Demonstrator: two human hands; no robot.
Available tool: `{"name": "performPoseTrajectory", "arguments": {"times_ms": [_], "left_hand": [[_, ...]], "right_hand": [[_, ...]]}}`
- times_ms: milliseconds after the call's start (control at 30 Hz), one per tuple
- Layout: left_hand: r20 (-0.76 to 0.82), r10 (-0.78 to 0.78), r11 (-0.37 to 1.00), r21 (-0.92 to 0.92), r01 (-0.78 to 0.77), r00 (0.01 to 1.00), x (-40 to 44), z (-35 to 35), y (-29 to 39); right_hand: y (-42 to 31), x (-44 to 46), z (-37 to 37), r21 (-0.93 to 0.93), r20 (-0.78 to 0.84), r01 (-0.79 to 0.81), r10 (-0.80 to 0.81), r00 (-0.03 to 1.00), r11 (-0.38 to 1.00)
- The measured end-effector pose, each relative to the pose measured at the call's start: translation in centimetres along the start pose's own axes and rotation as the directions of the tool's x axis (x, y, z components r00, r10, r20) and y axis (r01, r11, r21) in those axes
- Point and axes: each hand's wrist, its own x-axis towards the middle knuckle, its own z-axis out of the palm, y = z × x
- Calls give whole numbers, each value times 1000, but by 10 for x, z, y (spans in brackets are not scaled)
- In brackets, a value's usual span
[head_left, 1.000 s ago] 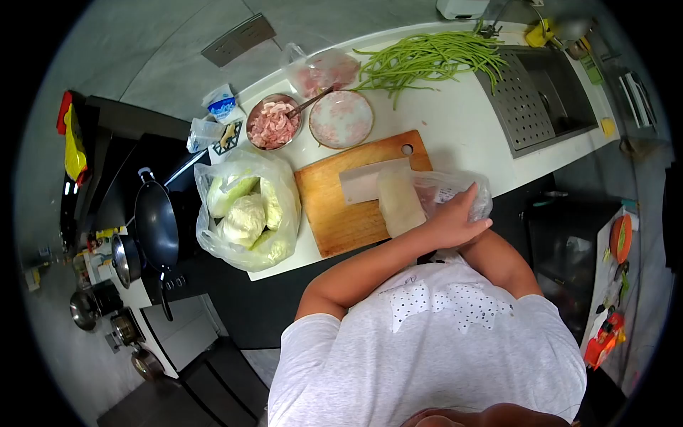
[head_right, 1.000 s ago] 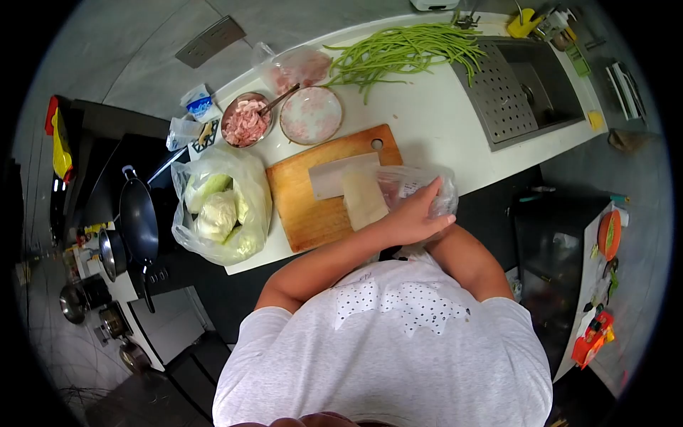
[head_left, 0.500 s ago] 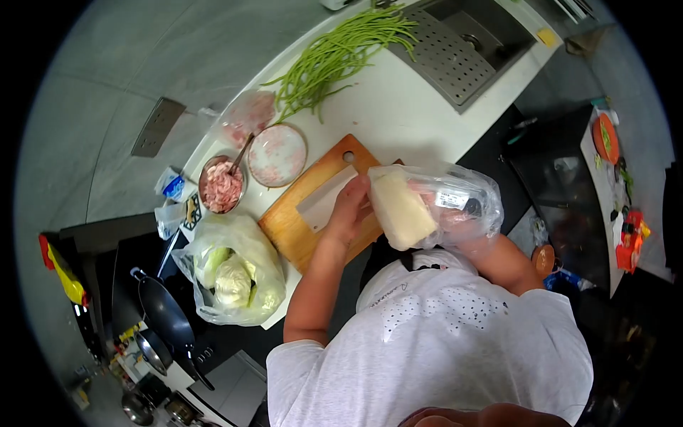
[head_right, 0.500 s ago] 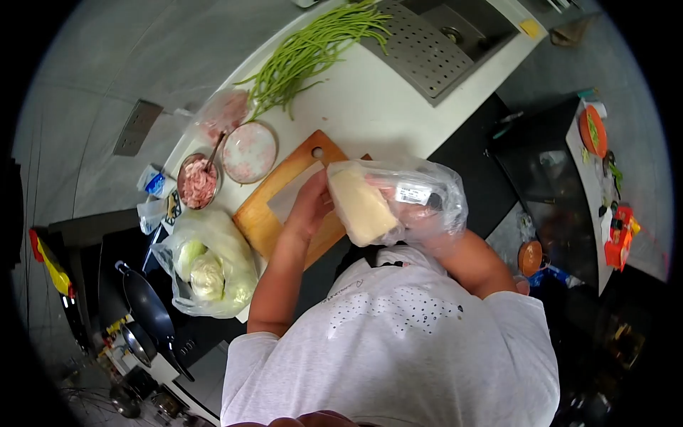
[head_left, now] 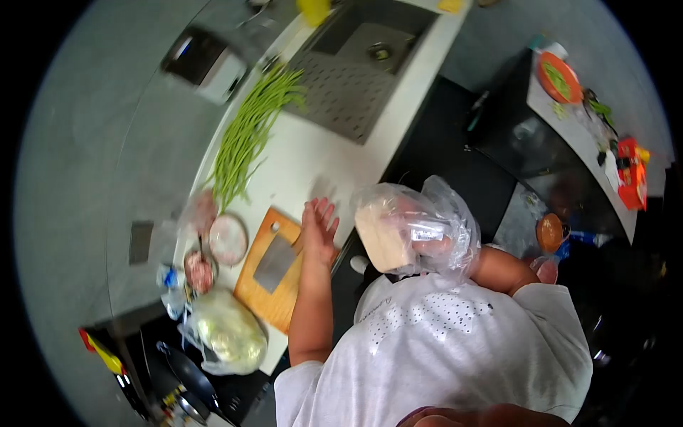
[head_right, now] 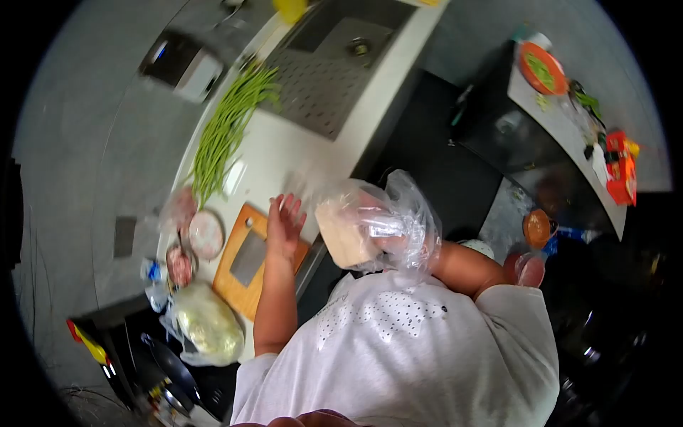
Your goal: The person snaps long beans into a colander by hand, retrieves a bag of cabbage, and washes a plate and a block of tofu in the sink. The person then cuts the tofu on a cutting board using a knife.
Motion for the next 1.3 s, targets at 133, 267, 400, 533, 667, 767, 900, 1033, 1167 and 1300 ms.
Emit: {"name": "performPoseTrajectory", "arguments": {"times_ms": [133,267,400,533,667,767,900,1033,1167,1300], "left_hand": [[250,-254,921,357,155,934,0,98,-47],[429,-315,897,426,118,847,46,179,-98],[484,-416,906,296,303,770,54,277,-126],[509,-348,926,318,203,788,55,357,-153],[609,-334,937,299,182,720,65,427,-184],[652,-369,925,328,193,662,82,480,-215],[652,-452,879,443,178,608,102,557,-262],[577,-591,776,598,202,564,101,640,-302],[328,-922,378,876,300,205,61,684,-320],[328,-936,337,940,-58,-126,44,687,-366]], "right_hand": [[-38,-45,-74,-102,-188,131,-149,971,986],[-66,-81,-129,-195,-345,227,-283,895,954],[-94,-109,-177,-286,-466,272,-382,798,919],[-119,-129,-223,-410,-567,278,-482,668,869],[-144,-147,-270,-529,-655,222,-561,507,819],[-157,-169,-310,-534,-730,191,-563,388,824],[-191,-199,-347,198,-901,757,-189,391,623],[-261,-208,-351,-429,-888,505,-453,-83,749],[-285,-231,-384,-511,-859,544,-365,-359,666],[-294,-261,-424,-593,-798,472,-395,-455,653]]}}
